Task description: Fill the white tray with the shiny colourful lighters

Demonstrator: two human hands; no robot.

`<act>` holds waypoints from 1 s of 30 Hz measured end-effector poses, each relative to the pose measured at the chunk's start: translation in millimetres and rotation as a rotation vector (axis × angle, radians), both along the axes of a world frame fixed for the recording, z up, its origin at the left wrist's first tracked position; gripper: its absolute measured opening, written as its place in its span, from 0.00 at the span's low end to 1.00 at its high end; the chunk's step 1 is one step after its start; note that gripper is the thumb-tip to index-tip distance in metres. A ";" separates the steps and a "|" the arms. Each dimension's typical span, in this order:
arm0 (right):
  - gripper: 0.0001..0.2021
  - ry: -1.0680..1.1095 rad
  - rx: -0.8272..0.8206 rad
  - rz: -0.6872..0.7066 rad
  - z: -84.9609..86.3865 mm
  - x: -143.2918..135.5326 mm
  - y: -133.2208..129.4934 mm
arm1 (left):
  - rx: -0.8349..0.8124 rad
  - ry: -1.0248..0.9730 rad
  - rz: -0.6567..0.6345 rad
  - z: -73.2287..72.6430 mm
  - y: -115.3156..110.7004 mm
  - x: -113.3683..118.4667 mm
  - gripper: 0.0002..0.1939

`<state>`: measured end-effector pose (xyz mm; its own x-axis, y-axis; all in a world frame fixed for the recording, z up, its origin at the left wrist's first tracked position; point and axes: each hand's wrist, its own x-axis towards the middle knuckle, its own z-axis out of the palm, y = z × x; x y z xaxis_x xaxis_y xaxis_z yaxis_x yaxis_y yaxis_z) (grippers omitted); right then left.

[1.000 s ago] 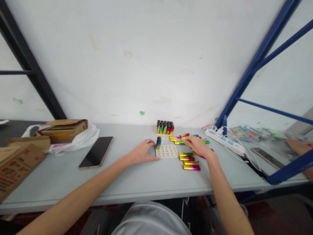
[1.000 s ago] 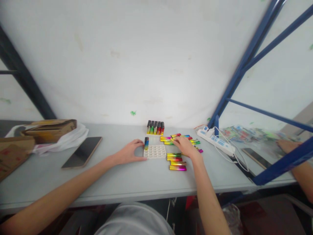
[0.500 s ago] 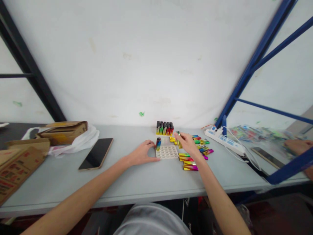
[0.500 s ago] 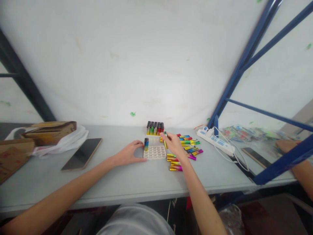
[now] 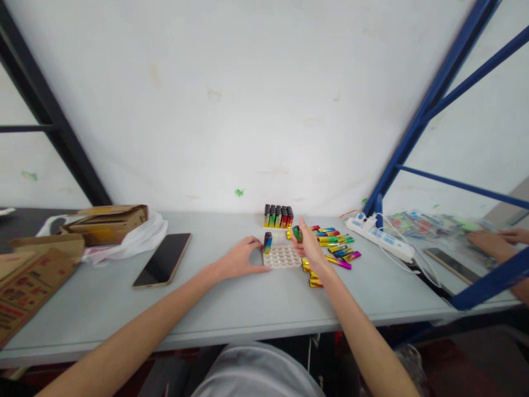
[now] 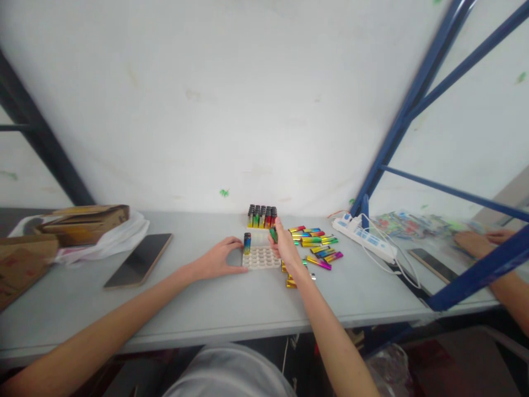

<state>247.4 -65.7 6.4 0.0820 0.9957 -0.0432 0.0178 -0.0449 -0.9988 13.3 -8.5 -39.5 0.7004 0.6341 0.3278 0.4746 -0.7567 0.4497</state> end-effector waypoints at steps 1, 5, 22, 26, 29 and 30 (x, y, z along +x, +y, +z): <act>0.33 0.000 0.007 -0.019 -1.6 -0.2 0.5 | -0.001 -0.001 0.001 0.5 -0.2 0.2 0.33; 0.28 -0.025 -0.030 -0.078 -5.1 -3.9 -0.2 | -0.015 0.003 0.000 3.0 -1.6 1.0 0.32; 0.22 -0.067 -0.023 -0.073 -4.6 -6.0 -2.2 | -0.006 0.007 0.005 2.8 -1.9 0.2 0.32; 0.22 -0.093 -0.044 -0.059 -6.1 -6.3 -3.1 | -0.010 0.014 -0.004 3.1 -1.7 0.4 0.31; 0.25 -0.072 -0.039 -0.031 -9.4 -6.3 -0.3 | -0.011 0.010 -0.007 2.1 -1.1 0.4 0.32; 0.26 -0.082 -0.016 -0.012 -10.7 -6.2 1.1 | -0.012 0.009 -0.007 1.9 -1.0 0.4 0.32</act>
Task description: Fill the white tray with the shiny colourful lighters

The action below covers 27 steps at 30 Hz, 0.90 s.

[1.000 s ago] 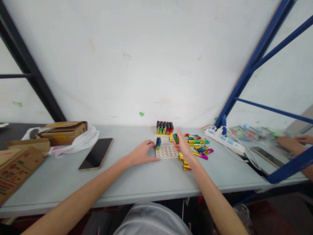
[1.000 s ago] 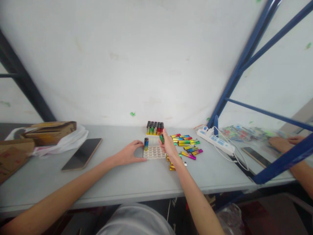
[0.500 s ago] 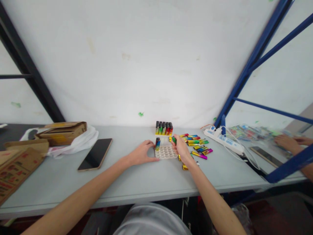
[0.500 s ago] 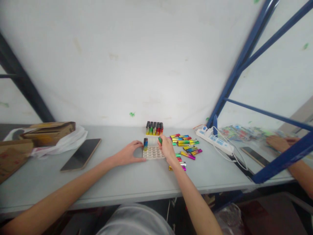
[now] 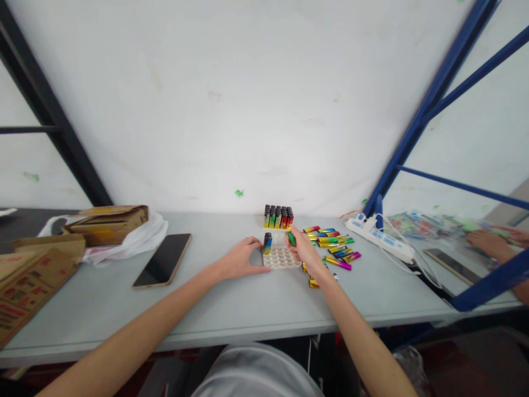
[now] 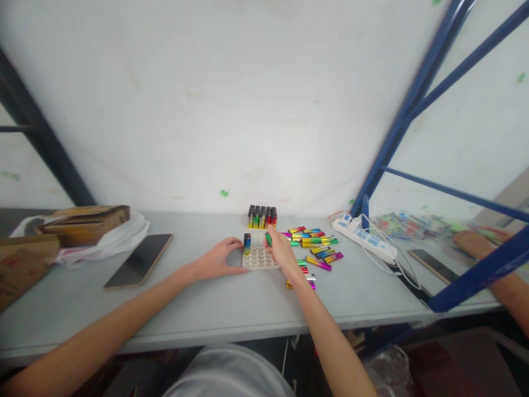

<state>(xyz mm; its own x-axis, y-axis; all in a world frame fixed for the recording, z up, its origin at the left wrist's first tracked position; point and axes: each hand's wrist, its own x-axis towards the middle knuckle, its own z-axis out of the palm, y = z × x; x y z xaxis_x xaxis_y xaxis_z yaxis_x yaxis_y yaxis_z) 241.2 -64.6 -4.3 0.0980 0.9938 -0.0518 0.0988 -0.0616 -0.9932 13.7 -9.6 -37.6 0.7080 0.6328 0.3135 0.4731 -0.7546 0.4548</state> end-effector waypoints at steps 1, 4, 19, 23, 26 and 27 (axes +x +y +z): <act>0.27 -0.025 0.035 0.020 -1.2 0.1 1.4 | -0.001 -0.001 0.000 0.0 -0.1 0.0 0.32; 0.30 -0.173 0.187 0.062 -3.0 0.7 3.5 | -0.007 0.000 -0.002 0.3 -0.7 0.1 0.33; 0.13 -0.674 0.535 0.203 16.5 -9.8 -14.1 | -0.001 -0.031 -0.014 0.0 -1.4 0.2 0.33; 0.13 -0.700 0.479 0.256 9.5 -5.5 -10.3 | 0.016 -0.028 -0.032 0.7 -1.7 0.5 0.31; 0.13 -0.729 0.473 0.310 6.4 0.2 -8.5 | 0.015 -0.016 -0.031 0.0 -1.2 0.4 0.32; 0.13 -0.737 0.477 0.330 6.5 1.3 -8.4 | 0.012 -0.015 -0.027 -0.5 -0.8 0.3 0.33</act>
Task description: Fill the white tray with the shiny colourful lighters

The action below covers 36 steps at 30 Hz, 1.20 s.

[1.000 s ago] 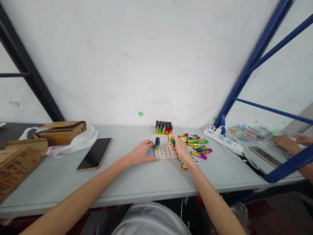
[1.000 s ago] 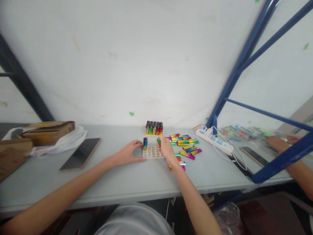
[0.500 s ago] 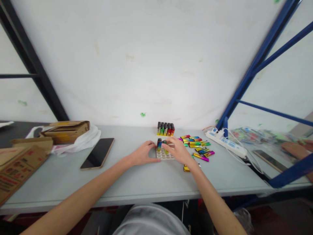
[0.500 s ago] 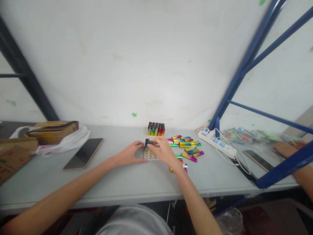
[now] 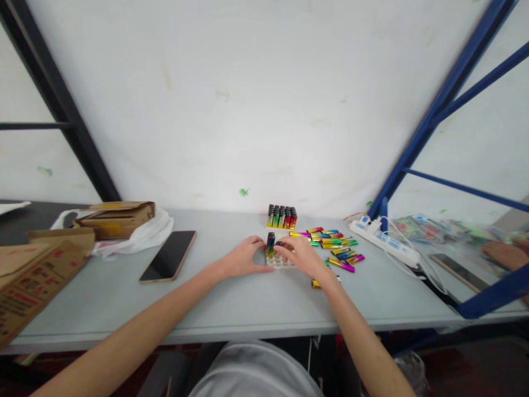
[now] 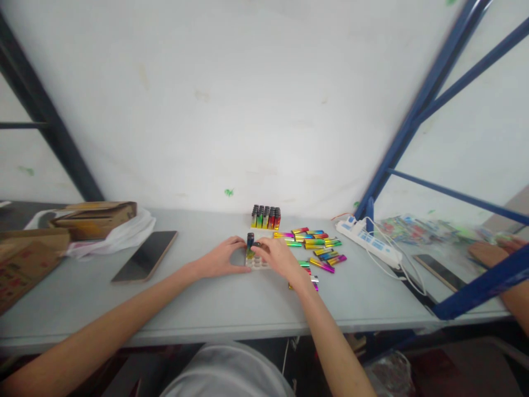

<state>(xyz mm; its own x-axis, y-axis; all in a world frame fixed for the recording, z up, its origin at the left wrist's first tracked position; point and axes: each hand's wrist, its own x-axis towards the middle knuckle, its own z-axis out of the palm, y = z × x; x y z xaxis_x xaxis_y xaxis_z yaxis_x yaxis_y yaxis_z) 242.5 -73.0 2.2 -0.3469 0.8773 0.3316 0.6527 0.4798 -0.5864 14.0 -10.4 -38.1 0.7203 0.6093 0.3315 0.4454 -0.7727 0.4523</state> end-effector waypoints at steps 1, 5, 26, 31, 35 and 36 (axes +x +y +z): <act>0.13 -0.017 0.009 0.012 0.5 0.3 0.1 | -0.004 0.000 0.004 -0.6 0.4 -0.1 0.33; 0.14 -0.172 0.112 -0.076 0.4 -6.2 0.5 | -0.008 -0.012 0.013 -2.4 1.9 -0.5 0.33; 0.28 -0.487 -0.029 -0.315 -43.4 85.5 21.9 | -0.007 0.028 0.024 0.6 0.9 -0.9 0.32; 0.23 -0.518 -0.033 -0.307 -36.3 79.4 19.8 | -0.001 0.017 0.025 0.8 0.6 -1.3 0.32; 0.16 -0.528 0.003 -0.293 -27.3 78.0 21.0 | 0.010 0.011 0.025 0.5 1.1 -1.8 0.31; 0.15 -0.525 0.004 -0.301 -26.3 78.6 21.2 | 0.011 0.011 0.024 0.3 1.3 -1.9 0.31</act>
<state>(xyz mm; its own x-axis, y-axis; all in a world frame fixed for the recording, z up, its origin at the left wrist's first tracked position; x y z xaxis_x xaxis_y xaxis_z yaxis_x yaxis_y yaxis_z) 321.1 -51.8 -24.1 -0.2019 0.9614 0.1868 0.9618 0.2306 -0.1474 12.1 -9.1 -37.8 0.7094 0.6225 0.3306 0.4682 -0.7668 0.4390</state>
